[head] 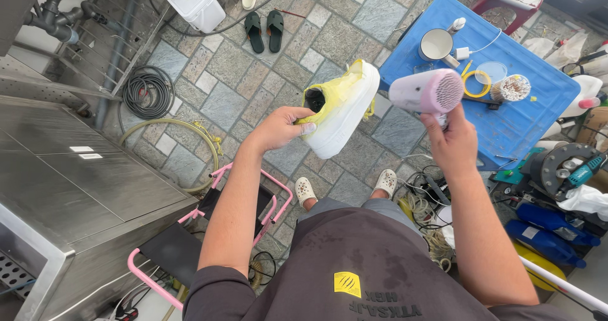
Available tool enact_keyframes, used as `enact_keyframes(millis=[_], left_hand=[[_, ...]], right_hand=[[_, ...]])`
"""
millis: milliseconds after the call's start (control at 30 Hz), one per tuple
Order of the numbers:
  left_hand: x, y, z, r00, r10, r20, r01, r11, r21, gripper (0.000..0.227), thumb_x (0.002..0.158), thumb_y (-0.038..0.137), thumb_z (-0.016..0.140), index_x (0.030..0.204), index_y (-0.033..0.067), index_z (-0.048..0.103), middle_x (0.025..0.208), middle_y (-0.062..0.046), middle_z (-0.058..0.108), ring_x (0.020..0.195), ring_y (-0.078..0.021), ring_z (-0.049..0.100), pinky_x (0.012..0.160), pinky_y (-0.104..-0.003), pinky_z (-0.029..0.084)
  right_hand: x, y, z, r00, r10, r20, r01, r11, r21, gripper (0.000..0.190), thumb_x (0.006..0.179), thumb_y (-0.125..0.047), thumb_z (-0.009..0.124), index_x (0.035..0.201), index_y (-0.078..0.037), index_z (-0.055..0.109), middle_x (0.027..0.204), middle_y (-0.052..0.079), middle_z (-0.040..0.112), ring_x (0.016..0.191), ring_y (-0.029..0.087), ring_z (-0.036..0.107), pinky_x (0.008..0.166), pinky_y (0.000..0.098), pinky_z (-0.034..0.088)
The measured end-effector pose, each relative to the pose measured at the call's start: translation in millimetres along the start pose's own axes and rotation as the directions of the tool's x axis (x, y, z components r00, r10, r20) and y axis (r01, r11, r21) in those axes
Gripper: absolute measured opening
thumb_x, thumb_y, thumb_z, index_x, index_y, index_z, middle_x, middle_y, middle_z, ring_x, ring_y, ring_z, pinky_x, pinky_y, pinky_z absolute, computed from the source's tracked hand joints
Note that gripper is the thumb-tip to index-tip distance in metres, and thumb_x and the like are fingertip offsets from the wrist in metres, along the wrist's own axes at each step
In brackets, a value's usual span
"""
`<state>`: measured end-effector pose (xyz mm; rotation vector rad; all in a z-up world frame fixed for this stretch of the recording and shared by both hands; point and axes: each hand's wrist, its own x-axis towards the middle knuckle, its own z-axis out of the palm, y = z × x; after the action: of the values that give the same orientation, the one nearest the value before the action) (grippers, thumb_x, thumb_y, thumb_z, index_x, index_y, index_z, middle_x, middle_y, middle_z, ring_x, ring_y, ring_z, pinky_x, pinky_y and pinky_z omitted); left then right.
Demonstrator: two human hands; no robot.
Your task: The person uses a hair dryer to dry a white sneaker with yellow masking tape. Then they use a spray gun to apply white paint to the sneaker's sole and upper. The person alternates between spraying and drying the sneaker multiple times.
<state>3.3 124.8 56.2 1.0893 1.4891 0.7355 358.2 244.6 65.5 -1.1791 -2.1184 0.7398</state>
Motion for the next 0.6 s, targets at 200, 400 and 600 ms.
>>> enact_keyframes(millis=[200,400,600], left_hand=[[-3,0,-3,0.992,0.126,0.007,-0.125,0.989,-0.077,0.036,0.091,0.013,0.071,0.126,0.0021,0.071,0.114,-0.008,0.077,0.104,-0.0139,0.068,0.093,-0.030,0.051],[-3,15,5,0.979,0.195,-0.056,-0.195,0.981,-0.004,0.030,0.097,0.020,0.066,0.121,0.0024,0.069,0.100,-0.006,0.075,0.093,-0.0129,0.065,0.085,-0.031,0.051],[20,18,40,0.962,0.051,-0.268,-0.026,0.995,0.095,0.030,0.098,0.031,0.062,0.107,0.0039,0.069,0.084,-0.008,0.070,0.078,-0.0173,0.064,0.073,-0.034,0.051]], right_hand=[[-2,18,1,0.943,0.260,0.206,-0.327,0.833,0.447,0.039,0.104,-0.022,0.070,0.134,-0.006,0.050,0.081,0.008,0.064,0.062,0.013,0.060,0.054,0.0282,0.045],[-23,59,5,0.940,0.314,0.136,-0.341,0.823,0.454,0.046,0.093,-0.013,0.078,0.117,-0.002,0.041,0.100,0.008,0.067,0.073,0.012,0.066,0.051,0.0283,0.051],[-82,158,9,0.859,0.508,-0.064,-0.511,0.843,-0.165,0.033,0.102,-0.028,0.070,0.125,-0.005,0.064,0.091,0.022,0.072,0.077,0.038,0.070,0.067,0.0488,0.053]])
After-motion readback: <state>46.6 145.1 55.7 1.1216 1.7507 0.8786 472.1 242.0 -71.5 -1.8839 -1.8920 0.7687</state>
